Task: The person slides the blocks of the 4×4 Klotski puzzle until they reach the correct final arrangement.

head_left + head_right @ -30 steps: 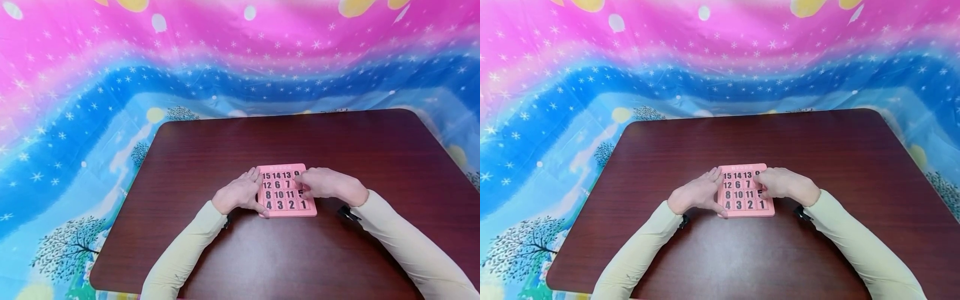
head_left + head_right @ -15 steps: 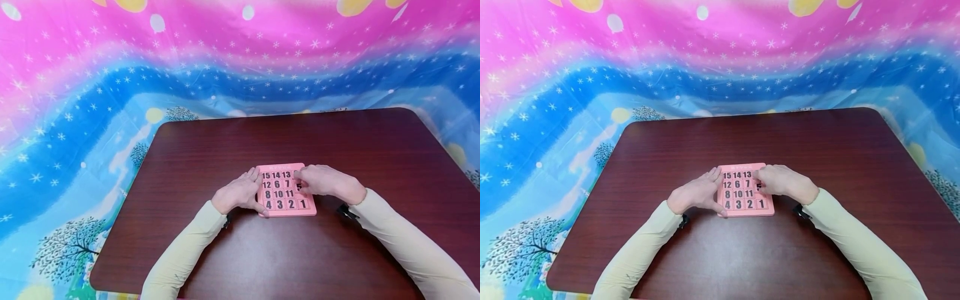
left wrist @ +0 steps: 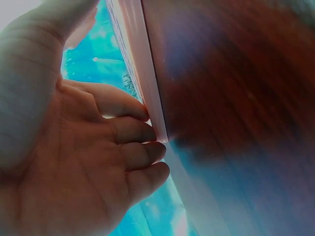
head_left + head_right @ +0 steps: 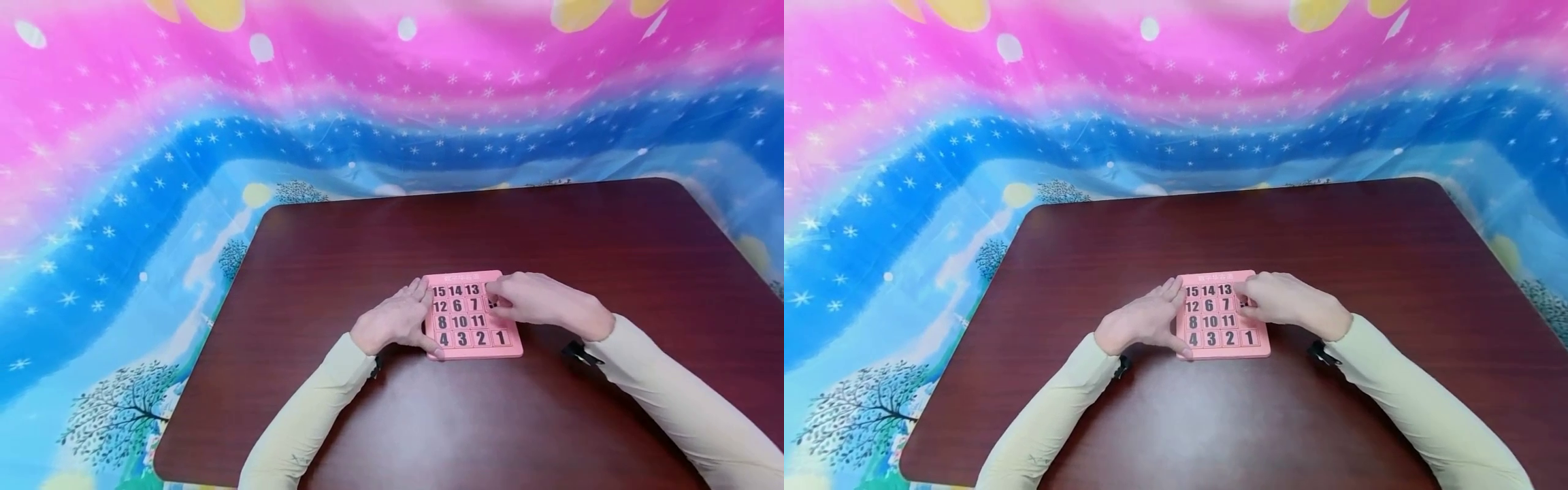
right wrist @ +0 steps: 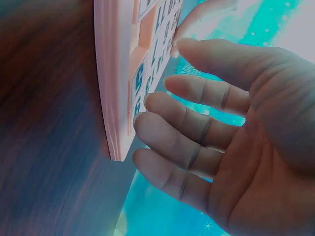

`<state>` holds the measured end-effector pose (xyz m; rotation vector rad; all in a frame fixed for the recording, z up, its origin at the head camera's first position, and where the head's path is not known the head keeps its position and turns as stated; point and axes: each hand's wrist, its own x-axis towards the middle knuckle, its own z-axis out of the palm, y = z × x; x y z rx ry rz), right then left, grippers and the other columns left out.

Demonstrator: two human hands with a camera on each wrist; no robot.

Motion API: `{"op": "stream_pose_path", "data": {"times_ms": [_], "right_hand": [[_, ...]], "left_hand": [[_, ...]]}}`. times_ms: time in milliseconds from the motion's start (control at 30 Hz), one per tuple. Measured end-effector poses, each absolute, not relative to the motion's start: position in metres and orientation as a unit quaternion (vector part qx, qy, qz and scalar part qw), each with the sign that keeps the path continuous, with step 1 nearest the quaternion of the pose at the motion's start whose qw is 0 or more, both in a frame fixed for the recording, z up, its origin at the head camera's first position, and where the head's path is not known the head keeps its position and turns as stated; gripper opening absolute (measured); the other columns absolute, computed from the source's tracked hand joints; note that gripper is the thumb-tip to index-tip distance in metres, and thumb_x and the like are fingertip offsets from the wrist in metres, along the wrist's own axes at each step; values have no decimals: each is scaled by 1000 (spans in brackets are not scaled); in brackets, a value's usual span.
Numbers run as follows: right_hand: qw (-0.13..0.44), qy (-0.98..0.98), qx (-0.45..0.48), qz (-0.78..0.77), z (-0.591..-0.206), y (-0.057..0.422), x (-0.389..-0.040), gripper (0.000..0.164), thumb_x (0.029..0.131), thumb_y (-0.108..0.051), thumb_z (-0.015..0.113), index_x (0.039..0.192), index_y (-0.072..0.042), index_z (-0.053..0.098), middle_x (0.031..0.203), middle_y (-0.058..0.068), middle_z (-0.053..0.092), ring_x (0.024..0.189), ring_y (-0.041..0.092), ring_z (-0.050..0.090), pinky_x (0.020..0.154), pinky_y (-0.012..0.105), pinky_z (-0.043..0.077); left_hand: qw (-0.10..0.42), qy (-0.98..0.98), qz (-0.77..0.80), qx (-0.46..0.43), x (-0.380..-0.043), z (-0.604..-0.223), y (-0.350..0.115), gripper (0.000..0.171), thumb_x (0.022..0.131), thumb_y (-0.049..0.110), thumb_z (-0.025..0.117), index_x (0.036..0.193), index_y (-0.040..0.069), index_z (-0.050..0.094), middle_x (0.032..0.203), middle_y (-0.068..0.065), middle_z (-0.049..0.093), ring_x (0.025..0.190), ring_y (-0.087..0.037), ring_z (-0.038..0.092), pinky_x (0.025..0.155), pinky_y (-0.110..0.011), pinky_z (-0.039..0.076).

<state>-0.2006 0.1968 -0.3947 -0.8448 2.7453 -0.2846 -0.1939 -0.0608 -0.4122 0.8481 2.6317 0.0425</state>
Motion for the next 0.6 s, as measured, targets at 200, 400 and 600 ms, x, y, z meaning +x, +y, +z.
{"op": "stream_pose_path", "data": {"times_ms": [200, 400, 600], "right_hand": [[66, 932, -343, -93, -396, 207, -181, 14, 87, -29, 74, 88, -22, 63, 71, -9, 50, 58, 3, 41, 50, 17, 36], [13, 930, -359, -79, -395, 214, -159, 10, 86, -28, 75, 88, -23, 67, 70, -10, 50, 59, 1, 37, 49, 15, 34], [-32, 924, -378, -56, -400, 227, -133, 16, 83, -28, 77, 95, -21, 70, 79, -9, 53, 65, 4, 43, 49, 18, 40]], "left_hand": [[190, 935, 10, 300, -196, -414, -59, 127, 68, 71, 75, 155, -1, 17, 165, -19, 6, 154, -30, 9, 126, -38, 16], [183, 935, 7, 303, -197, -414, -61, 126, 68, 71, 75, 155, -1, 18, 165, -20, 7, 154, -30, 10, 127, -37, 17], [190, 934, 10, 301, -196, -413, -60, 127, 68, 72, 74, 156, -1, 17, 165, -19, 6, 154, -30, 9, 127, -37, 16]]}}
